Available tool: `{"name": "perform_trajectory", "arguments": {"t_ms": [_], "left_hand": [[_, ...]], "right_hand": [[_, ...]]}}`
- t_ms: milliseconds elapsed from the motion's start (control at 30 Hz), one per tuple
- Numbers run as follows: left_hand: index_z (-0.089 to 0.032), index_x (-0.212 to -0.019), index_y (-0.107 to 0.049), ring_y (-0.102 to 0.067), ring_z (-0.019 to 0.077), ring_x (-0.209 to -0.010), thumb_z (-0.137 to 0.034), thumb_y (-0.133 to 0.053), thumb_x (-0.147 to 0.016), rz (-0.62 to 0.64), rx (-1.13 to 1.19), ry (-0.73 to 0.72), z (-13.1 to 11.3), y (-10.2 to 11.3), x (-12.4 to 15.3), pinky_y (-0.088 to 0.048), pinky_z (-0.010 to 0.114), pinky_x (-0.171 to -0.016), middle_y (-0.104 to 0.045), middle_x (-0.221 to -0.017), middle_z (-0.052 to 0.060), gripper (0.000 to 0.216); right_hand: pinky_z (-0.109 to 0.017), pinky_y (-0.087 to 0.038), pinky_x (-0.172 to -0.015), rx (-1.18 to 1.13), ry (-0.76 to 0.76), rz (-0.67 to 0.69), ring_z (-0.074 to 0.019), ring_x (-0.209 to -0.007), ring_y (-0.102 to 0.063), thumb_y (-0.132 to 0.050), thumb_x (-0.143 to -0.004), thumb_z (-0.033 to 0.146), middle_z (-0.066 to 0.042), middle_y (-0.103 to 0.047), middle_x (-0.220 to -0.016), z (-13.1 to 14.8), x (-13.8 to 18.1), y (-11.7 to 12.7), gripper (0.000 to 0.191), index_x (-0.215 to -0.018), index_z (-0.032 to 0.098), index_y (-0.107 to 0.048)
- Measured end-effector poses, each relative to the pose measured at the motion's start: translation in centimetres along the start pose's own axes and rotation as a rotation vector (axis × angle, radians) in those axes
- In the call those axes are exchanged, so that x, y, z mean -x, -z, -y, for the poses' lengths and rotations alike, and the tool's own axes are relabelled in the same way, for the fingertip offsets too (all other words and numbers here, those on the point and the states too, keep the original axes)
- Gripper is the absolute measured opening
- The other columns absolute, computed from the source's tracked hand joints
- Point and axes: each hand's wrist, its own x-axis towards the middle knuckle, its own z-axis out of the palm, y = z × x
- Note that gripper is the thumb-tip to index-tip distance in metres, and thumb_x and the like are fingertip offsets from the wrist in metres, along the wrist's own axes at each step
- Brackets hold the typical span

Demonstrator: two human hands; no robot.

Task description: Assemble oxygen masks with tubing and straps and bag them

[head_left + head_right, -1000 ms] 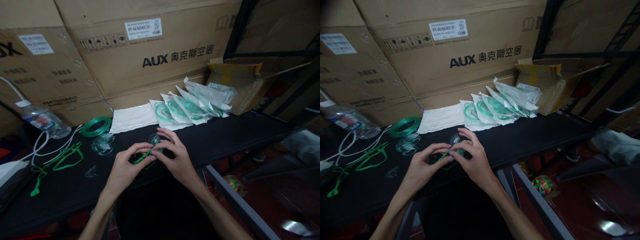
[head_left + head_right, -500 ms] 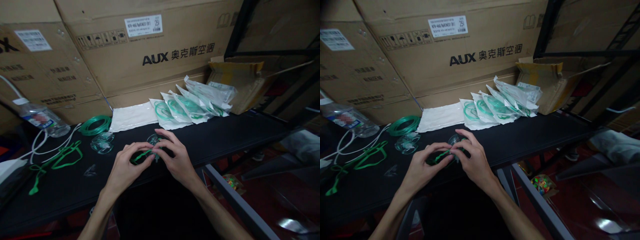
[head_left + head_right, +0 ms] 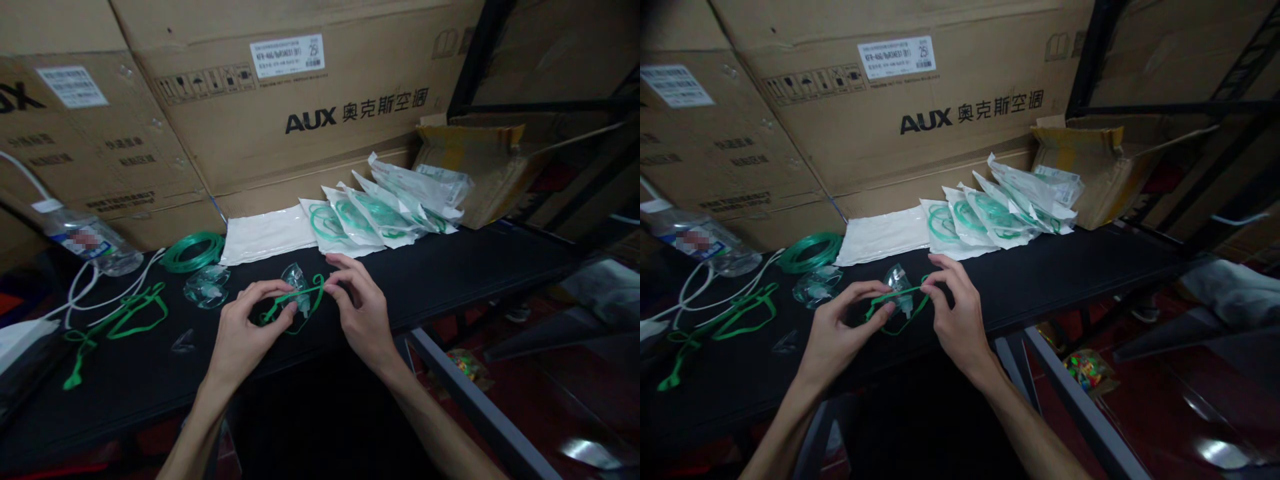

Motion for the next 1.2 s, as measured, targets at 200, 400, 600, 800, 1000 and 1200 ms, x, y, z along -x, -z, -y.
{"name": "perform_trajectory", "arguments": {"t_ms": [200,400,600,800,1000,1200], "left_hand": [[-0.025,-0.103,-0.071,-0.071,0.0156,-0.093,-0.026,-0.074,-0.086,-0.015,0.068,-0.006,0.1,0.0,0.0,-0.052,0.027,-0.088,-0.076,-0.1,-0.002,0.018],[-0.024,-0.107,-0.07,-0.071,0.0162,-0.092,-0.027,-0.075,-0.087,-0.02,0.1,-0.02,0.2,-0.2,0.2,-0.054,0.025,-0.08,-0.077,-0.1,0.0,0.021],[-0.024,-0.107,-0.065,-0.076,0.0146,-0.09,-0.02,-0.077,-0.083,0.021,0.21,-0.06,0.1,-0.5,0.5,-0.059,0.022,-0.083,-0.077,-0.099,-0.003,0.027],[-0.025,-0.118,-0.061,-0.074,0.0171,-0.096,-0.028,-0.077,-0.085,0.034,0.223,-0.028,-0.5,-0.4,0.4,-0.056,0.028,-0.09,-0.078,-0.106,0.001,0.037],[-0.023,-0.103,-0.072,-0.07,0.02,-0.094,-0.043,-0.056,-0.098,-0.062,0.091,0.173,0.6,0.1,-0.6,-0.053,0.033,-0.088,-0.077,-0.103,0.003,0.026],[-0.028,-0.114,-0.071,-0.068,0.0217,-0.107,-0.034,-0.053,-0.1,0.201,-0.107,0.033,0.8,0.1,-2.6,-0.052,0.038,-0.095,-0.074,-0.116,0.002,0.024]], "right_hand": [[-0.042,-0.044,-0.109,-0.073,-0.043,0.013,-0.022,-0.125,-0.059,-0.057,-0.095,0.011,-0.008,-0.064,-0.127,0.0,0.1,-0.1,0.015,-0.089,0.023,-0.064],[-0.033,-0.052,-0.092,-0.212,-0.145,0.158,-0.0201,-0.109,-0.066,-0.066,-0.094,0.028,-0.008,-0.067,-0.124,0.5,-0.1,0.0,0.018,-0.111,0.023,-0.064],[-0.027,-0.047,-0.068,-0.113,-0.238,0.252,-0.0131,-0.073,-0.058,-0.066,-0.092,0.038,-0.003,-0.069,-0.095,0.4,-0.2,0.2,0.034,-0.122,0.021,-0.068],[-0.025,-0.034,-0.053,-0.219,-0.325,0.251,-0.0102,-0.056,-0.044,-0.068,-0.09,0.039,0.006,-0.049,-0.063,0.7,-0.6,0.6,0.024,-0.102,0.018,-0.069],[-0.026,-0.036,-0.051,-0.367,-0.34,0.087,-0.0077,-0.051,-0.047,-0.063,-0.093,0.043,0.003,-0.058,-0.075,0.3,-1.4,1.0,0.025,-0.099,0.019,-0.063],[-0.026,-0.033,-0.051,-0.402,-0.384,0.114,-0.0074,-0.051,-0.047,-0.062,-0.095,0.046,0.003,-0.058,-0.075,0.1,-1.2,1.0,0.028,-0.1,0.019,-0.064]]}}
